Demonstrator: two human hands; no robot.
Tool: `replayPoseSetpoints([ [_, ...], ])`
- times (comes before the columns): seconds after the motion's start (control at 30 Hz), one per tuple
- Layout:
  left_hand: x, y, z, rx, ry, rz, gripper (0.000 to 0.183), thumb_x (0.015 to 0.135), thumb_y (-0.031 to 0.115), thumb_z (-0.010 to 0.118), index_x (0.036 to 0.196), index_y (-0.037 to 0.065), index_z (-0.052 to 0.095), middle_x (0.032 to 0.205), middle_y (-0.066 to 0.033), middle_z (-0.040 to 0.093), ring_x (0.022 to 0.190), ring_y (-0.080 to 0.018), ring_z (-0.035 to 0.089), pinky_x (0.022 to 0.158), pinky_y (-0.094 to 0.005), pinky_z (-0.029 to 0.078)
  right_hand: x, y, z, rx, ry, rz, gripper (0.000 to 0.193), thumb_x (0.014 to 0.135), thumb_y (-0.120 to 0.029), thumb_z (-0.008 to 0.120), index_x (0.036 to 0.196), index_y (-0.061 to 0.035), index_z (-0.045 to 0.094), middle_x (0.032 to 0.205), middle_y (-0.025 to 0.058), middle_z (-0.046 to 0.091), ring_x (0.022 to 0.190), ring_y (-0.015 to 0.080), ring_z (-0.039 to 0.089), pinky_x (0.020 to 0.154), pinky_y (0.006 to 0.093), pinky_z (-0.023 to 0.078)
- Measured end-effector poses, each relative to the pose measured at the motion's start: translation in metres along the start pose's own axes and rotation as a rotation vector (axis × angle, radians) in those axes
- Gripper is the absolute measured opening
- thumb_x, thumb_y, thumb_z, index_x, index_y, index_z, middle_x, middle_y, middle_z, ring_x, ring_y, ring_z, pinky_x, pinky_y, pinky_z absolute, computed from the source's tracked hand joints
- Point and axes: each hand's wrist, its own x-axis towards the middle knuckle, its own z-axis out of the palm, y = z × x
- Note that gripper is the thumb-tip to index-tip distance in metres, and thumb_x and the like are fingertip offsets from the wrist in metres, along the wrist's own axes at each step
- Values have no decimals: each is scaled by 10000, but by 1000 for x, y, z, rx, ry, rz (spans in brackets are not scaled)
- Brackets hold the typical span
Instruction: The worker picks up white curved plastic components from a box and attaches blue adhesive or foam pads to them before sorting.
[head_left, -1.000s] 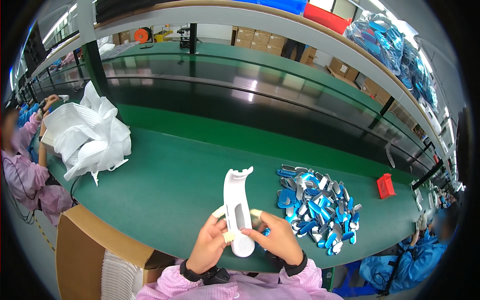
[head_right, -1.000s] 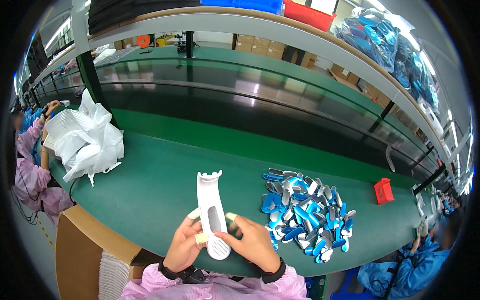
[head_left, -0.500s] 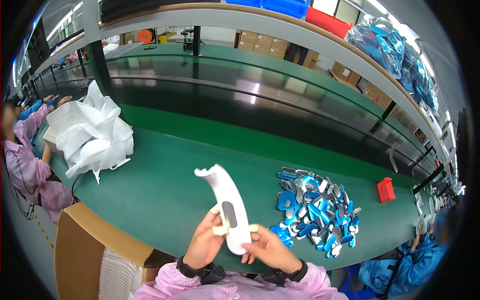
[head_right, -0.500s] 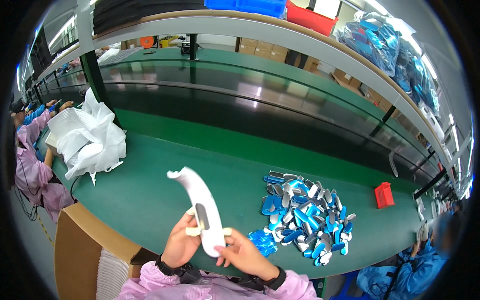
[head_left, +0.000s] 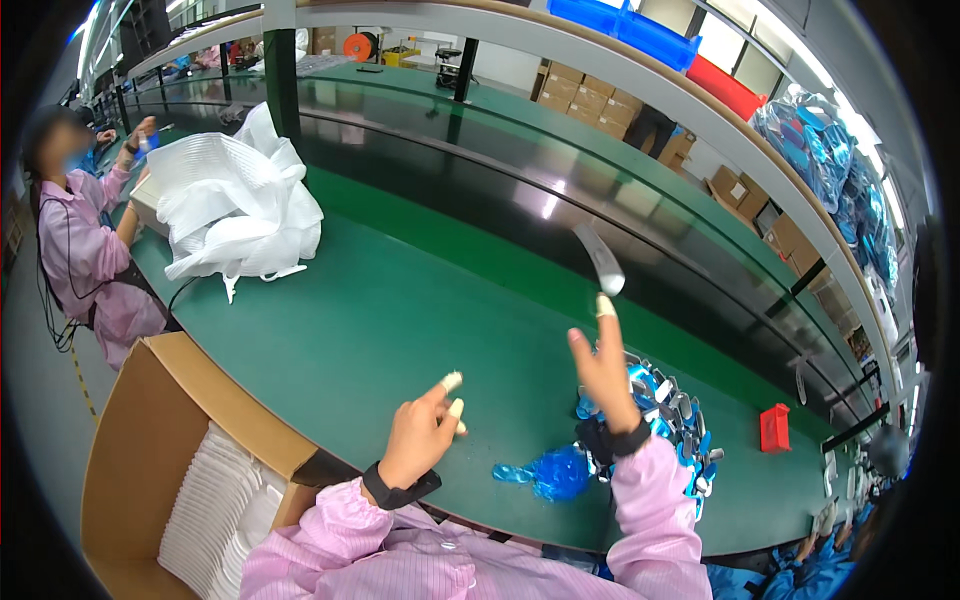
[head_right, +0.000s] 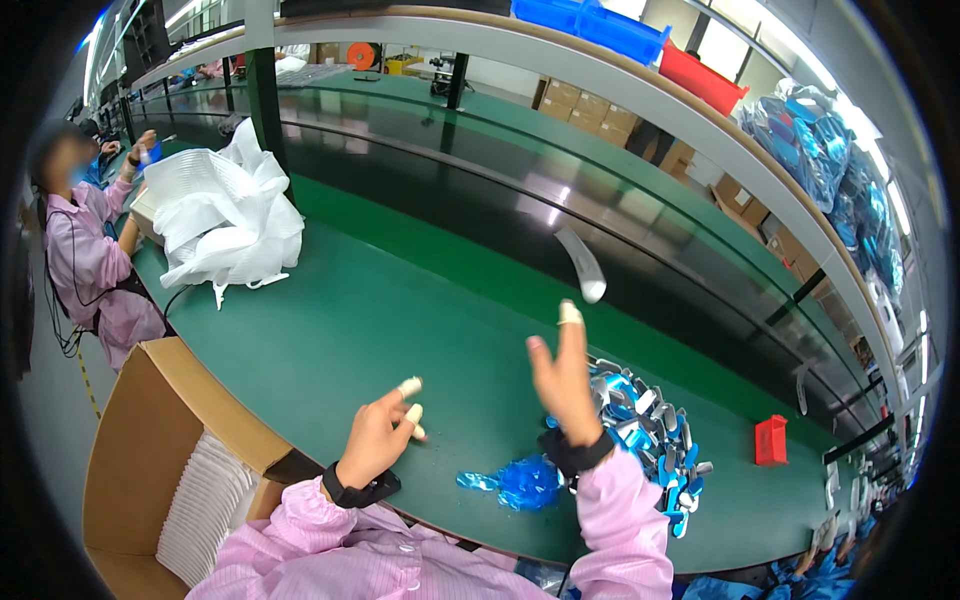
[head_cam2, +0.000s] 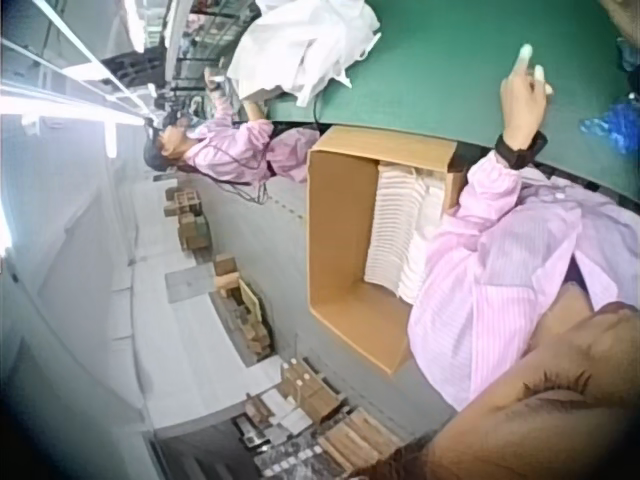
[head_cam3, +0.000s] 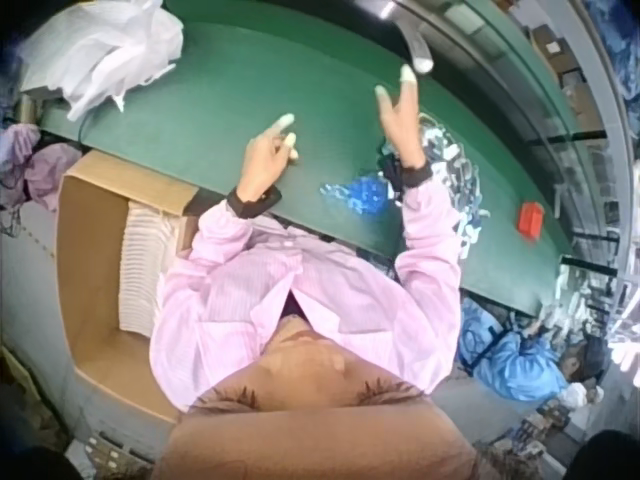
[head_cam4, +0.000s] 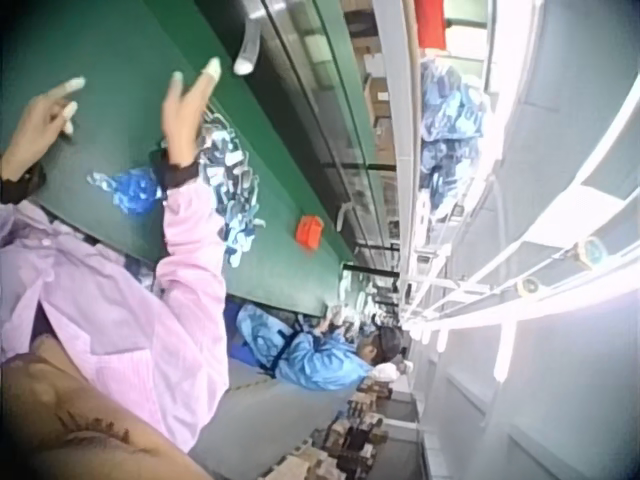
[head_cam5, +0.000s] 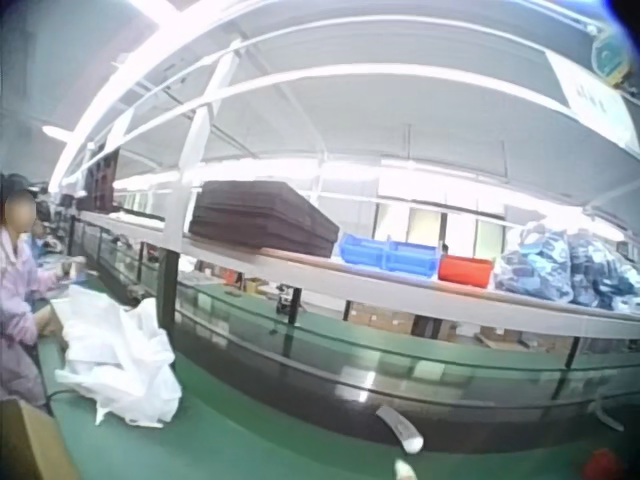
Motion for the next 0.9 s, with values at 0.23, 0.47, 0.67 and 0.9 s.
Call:
replayPoseSetpoints([
  [0.23,7,8,19,-11,41,569,605,835,79,588,1371,-29,329,1390,-219,386,1310,-344,358,1080,-381,276,-102,-121,-14,-199,-483,10,531,878,-248,551,1331,-19,399,1443,196,287,1343,424,226,1022,605,236],
  [0.47,12,-20,-2,-246,102,352,420,836,3,556,1250,42,496,1242,-89,558,1096,-212,538,880,-341,419,-161,-73,-32,-620,-645,-11,561,769,-134,601,1296,-31,438,1376,179,379,1294,381,321,975,579,314],
  [0.67,7,-25,2,-256,8,357,410,824,4,564,1229,38,510,1239,-91,561,1076,-200,543,794,-294,437,-173,-84,-40,-509,-466,-31,314,685,27,570,993,-32,588,1010,96,536,1004,284,511,759,359,466],
  [0.9,17,-29,-4,-332,16,384,358,840,0,556,1196,27,530,1220,-90,567,1061,-186,550,748,-268,452,-230,-128,-118,-601,-134,278,218,620,-5,642,831,-58,634,820,78,561,810,268,562,648,348,487],
])
